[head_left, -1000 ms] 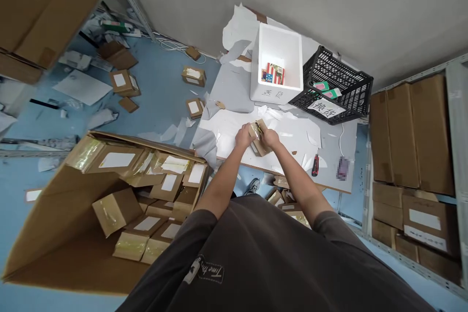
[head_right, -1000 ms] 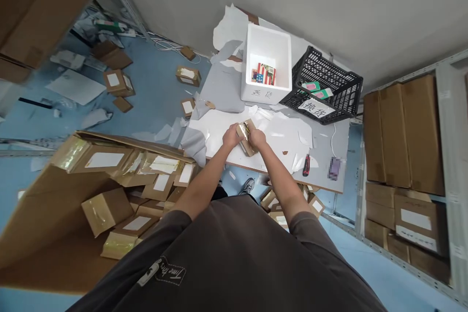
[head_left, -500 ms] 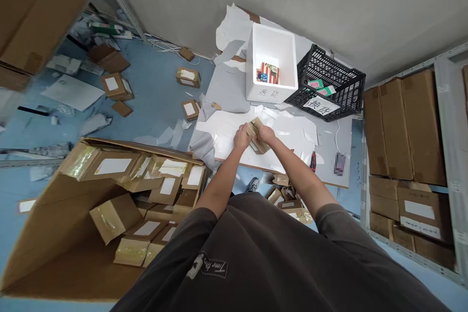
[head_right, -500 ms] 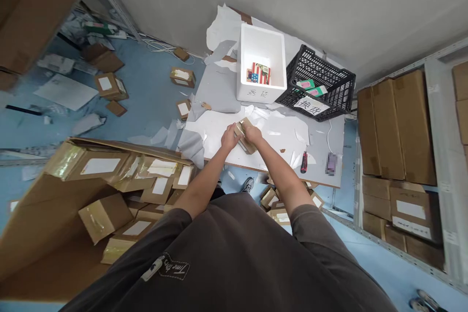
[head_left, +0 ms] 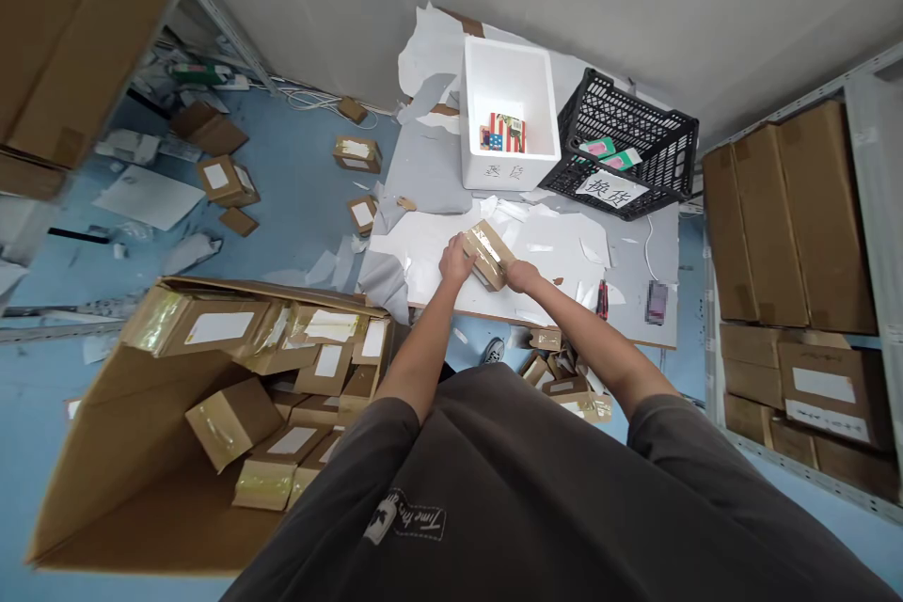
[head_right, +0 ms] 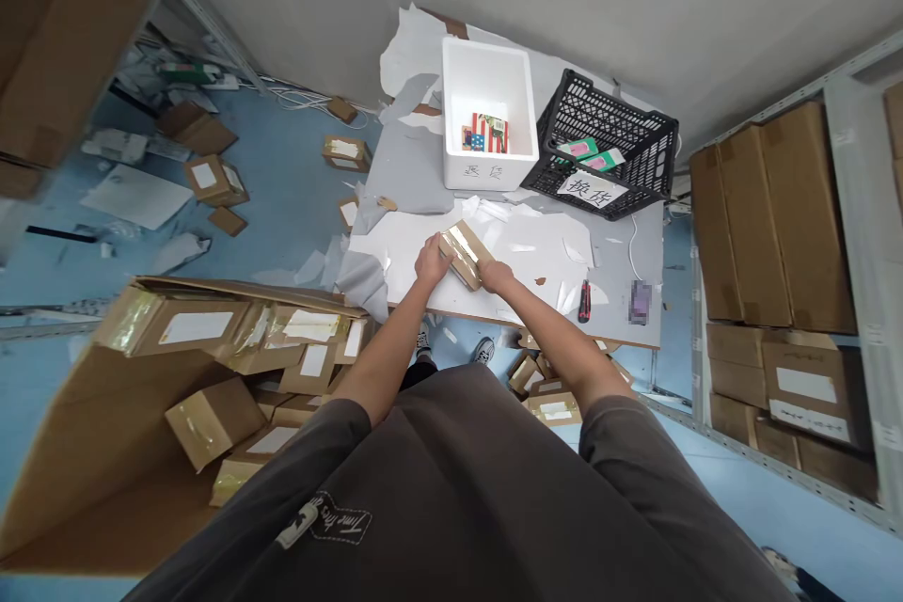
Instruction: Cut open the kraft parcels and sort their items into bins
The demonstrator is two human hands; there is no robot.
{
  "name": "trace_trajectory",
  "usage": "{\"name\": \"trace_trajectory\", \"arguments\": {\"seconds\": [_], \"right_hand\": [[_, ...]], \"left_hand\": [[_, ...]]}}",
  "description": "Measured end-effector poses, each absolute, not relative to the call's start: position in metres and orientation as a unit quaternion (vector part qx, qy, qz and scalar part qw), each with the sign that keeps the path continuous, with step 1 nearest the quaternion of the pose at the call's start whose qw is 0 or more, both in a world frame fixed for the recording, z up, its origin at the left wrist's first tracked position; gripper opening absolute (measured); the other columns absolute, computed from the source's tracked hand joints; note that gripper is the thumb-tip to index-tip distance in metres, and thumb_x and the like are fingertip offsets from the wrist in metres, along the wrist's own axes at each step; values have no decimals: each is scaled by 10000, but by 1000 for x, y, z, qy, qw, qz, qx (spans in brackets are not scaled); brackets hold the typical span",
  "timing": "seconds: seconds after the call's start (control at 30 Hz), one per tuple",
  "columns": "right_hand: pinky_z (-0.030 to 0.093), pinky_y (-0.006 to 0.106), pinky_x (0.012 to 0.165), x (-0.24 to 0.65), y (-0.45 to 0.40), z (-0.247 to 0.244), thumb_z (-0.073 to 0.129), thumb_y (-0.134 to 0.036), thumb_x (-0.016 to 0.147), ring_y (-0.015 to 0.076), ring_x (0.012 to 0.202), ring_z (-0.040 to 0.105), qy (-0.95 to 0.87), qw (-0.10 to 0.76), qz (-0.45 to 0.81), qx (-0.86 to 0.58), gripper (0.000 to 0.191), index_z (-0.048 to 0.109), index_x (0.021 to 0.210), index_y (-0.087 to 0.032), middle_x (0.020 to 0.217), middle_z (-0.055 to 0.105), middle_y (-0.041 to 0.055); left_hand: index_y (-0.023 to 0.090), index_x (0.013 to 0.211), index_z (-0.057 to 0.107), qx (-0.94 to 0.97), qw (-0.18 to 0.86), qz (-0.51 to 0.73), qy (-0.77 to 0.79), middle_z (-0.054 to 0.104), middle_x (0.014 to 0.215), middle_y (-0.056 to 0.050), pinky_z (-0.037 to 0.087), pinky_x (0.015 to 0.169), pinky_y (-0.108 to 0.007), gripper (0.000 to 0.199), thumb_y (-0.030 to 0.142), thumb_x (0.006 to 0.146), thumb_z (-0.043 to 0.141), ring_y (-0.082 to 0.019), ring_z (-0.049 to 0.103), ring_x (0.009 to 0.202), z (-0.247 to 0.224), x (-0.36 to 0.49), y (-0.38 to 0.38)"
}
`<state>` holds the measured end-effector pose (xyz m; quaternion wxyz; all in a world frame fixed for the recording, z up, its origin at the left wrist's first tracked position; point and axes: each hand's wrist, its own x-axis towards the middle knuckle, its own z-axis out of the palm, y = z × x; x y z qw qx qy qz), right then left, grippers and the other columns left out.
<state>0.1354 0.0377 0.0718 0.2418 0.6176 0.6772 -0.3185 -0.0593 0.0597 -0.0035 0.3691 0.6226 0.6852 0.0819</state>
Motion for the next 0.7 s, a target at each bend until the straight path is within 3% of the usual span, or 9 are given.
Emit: {"name": "trace_trajectory", "arguments": {"seconds": [0.13, 0.27, 0.4, 0.5, 0.6, 0.7], "right_hand": [[577, 404, 908, 159, 10, 81, 734, -286, 998, 370, 1181, 748, 650, 283, -331, 623, 683, 517, 1645, -282, 1302, 743, 205], [584, 407, 892, 159, -2, 83, 650, -118, 986, 380, 1202, 739, 650, 305, -330, 613, 771, 425, 1712, -253, 1275, 746, 228], [587, 409, 907, 158, -11, 83, 646, -57, 960, 387, 1218, 741, 652, 291, -323, 621, 854, 368, 1747, -235, 1295, 744, 242], [579, 408, 925, 169, -20, 87, 588, -83, 1003, 377, 1226, 739, 667, 268, -314, 621, 787, 385, 1742, -261, 1332, 738, 236], [571, 412, 943, 187, -33, 89, 526, -180, 1074, 368, 1206, 742, 682, 226, -303, 626, 673, 408, 1727, -287, 1303, 763, 204], [572, 430, 961, 208, -44, 82, 501, -273, 1110, 369, 1172, 749, 671, 139, -291, 668, 612, 417, 1716, -254, 1277, 779, 193]], "left_hand": [[238, 1741, 355, 631, 351, 85, 687, 447, 1754, -125, 548, 1148, -430, 819, 475, 1018, 658, -357, 549, 1507, -11, -60, 61], [241, 1726, 371, 634, 338, 72, 692, 464, 1738, -130, 548, 1143, -424, 808, 479, 1013, 667, -354, 554, 1500, -12, -61, 61], [265, 1696, 406, 635, 334, 64, 694, 501, 1701, -125, 564, 1111, -433, 769, 477, 1008, 675, -353, 564, 1481, -5, -60, 63], [265, 1678, 427, 634, 319, 65, 701, 532, 1663, -145, 560, 1113, -471, 750, 461, 1001, 684, -367, 552, 1475, 4, -55, 62], [247, 1648, 476, 672, 251, 77, 692, 508, 1679, -171, 509, 1168, -536, 676, 353, 1005, 654, -389, 441, 1552, 13, -47, 57], [269, 1514, 630, 799, 209, 59, 561, 566, 1624, -144, 442, 1224, -543, 533, 211, 986, 599, -368, 384, 1580, 18, -40, 48]]}}
